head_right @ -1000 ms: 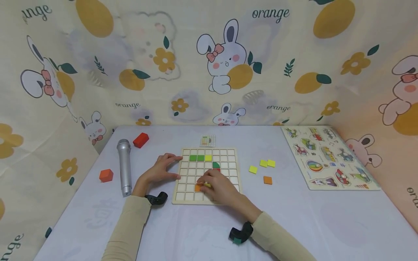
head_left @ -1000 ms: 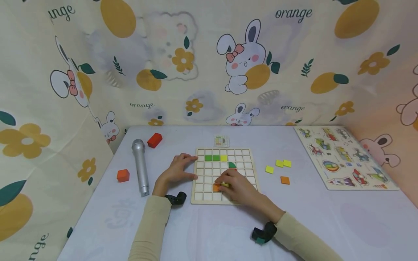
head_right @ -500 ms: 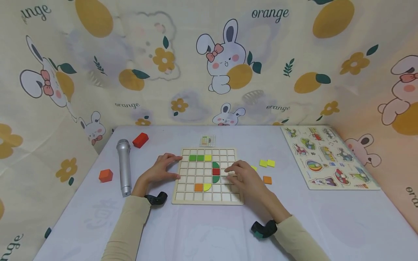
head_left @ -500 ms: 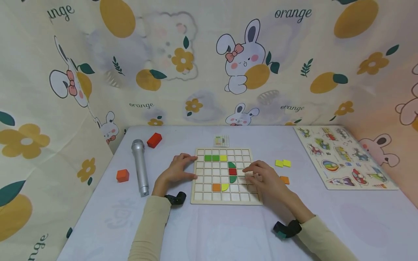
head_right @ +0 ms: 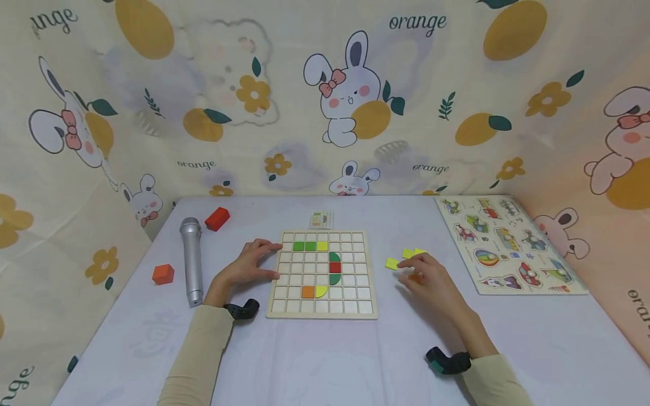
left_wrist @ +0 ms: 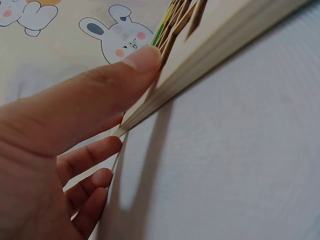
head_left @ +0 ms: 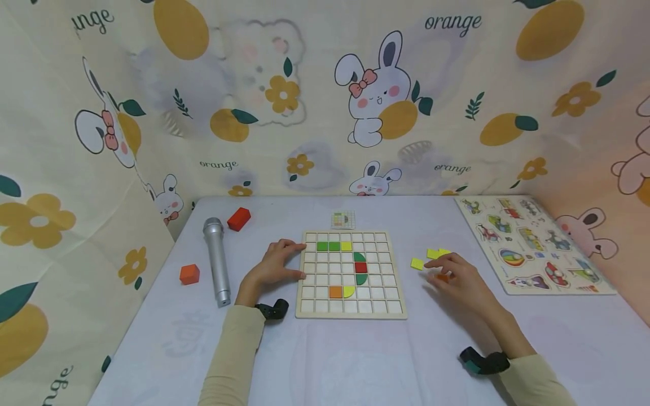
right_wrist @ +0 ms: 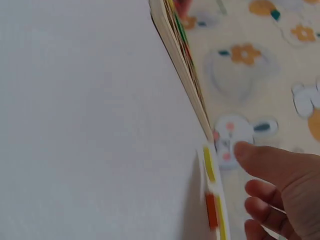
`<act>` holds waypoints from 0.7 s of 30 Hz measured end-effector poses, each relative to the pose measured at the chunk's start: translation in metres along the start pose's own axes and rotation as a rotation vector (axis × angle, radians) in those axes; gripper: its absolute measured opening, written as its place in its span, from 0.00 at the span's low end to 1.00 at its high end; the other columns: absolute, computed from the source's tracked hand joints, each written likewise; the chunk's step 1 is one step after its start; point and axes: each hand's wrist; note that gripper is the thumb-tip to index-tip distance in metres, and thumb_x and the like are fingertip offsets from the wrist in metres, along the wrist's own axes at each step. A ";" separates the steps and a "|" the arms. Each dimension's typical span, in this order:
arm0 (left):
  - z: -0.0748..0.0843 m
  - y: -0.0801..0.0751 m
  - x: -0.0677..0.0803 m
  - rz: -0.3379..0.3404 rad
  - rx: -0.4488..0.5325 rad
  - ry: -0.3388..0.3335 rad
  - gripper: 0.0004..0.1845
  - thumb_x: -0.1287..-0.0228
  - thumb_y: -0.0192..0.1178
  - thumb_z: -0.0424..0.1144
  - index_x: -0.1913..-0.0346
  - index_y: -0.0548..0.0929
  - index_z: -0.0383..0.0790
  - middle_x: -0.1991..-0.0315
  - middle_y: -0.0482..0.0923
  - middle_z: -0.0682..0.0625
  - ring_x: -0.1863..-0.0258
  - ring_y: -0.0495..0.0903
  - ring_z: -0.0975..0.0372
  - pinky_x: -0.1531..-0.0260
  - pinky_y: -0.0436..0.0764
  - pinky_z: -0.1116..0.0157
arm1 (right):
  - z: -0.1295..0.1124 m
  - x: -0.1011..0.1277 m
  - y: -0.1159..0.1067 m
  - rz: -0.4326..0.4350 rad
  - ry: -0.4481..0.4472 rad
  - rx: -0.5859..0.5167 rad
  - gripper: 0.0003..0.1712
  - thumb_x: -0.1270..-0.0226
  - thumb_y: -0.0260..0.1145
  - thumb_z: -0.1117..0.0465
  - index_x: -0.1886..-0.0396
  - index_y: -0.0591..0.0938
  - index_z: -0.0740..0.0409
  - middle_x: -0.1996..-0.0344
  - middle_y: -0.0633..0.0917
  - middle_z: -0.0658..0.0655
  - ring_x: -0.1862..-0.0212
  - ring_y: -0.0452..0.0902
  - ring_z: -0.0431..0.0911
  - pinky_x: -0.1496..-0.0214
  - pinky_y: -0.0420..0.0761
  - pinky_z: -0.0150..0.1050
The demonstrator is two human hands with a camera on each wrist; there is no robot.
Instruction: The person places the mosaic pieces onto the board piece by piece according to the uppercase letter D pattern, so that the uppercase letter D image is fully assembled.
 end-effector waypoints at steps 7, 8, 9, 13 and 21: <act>0.001 -0.001 0.001 -0.001 0.009 0.001 0.40 0.53 0.72 0.49 0.34 0.68 0.51 0.38 0.62 0.48 0.38 0.55 0.53 0.40 0.62 0.49 | 0.017 0.008 -0.013 -0.161 0.108 0.015 0.22 0.54 0.75 0.65 0.56 0.82 0.57 0.61 0.78 0.54 0.63 0.71 0.45 0.63 0.74 0.34; 0.002 -0.002 0.001 -0.003 0.017 -0.003 0.40 0.54 0.72 0.48 0.34 0.68 0.51 0.37 0.62 0.48 0.38 0.55 0.53 0.40 0.61 0.49 | 0.018 0.008 -0.014 -0.187 0.124 0.008 0.22 0.53 0.75 0.66 0.55 0.82 0.58 0.61 0.78 0.54 0.62 0.70 0.45 0.62 0.74 0.34; 0.003 -0.002 0.002 -0.001 0.022 -0.002 0.40 0.54 0.72 0.48 0.34 0.68 0.51 0.38 0.62 0.48 0.38 0.55 0.53 0.40 0.61 0.49 | 0.019 0.009 -0.015 -0.207 0.136 0.005 0.21 0.53 0.74 0.66 0.55 0.82 0.58 0.60 0.78 0.54 0.62 0.70 0.45 0.62 0.74 0.33; 0.004 -0.003 0.003 -0.004 0.034 -0.008 0.40 0.53 0.72 0.48 0.34 0.68 0.51 0.38 0.62 0.48 0.38 0.55 0.53 0.39 0.61 0.49 | 0.020 0.009 -0.017 -0.251 0.151 0.014 0.18 0.49 0.72 0.67 0.55 0.83 0.59 0.60 0.80 0.54 0.61 0.71 0.44 0.61 0.74 0.34; 0.005 -0.004 0.004 -0.007 0.022 -0.007 0.40 0.53 0.72 0.49 0.34 0.68 0.51 0.38 0.62 0.48 0.38 0.55 0.53 0.39 0.61 0.49 | 0.017 0.002 -0.014 -0.234 0.140 0.020 0.15 0.47 0.72 0.63 0.58 0.83 0.56 0.65 0.80 0.50 0.63 0.71 0.42 0.62 0.74 0.34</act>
Point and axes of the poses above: each hand's wrist, its own x-axis away from the middle knuckle, its own y-axis out of the palm, z = x × y
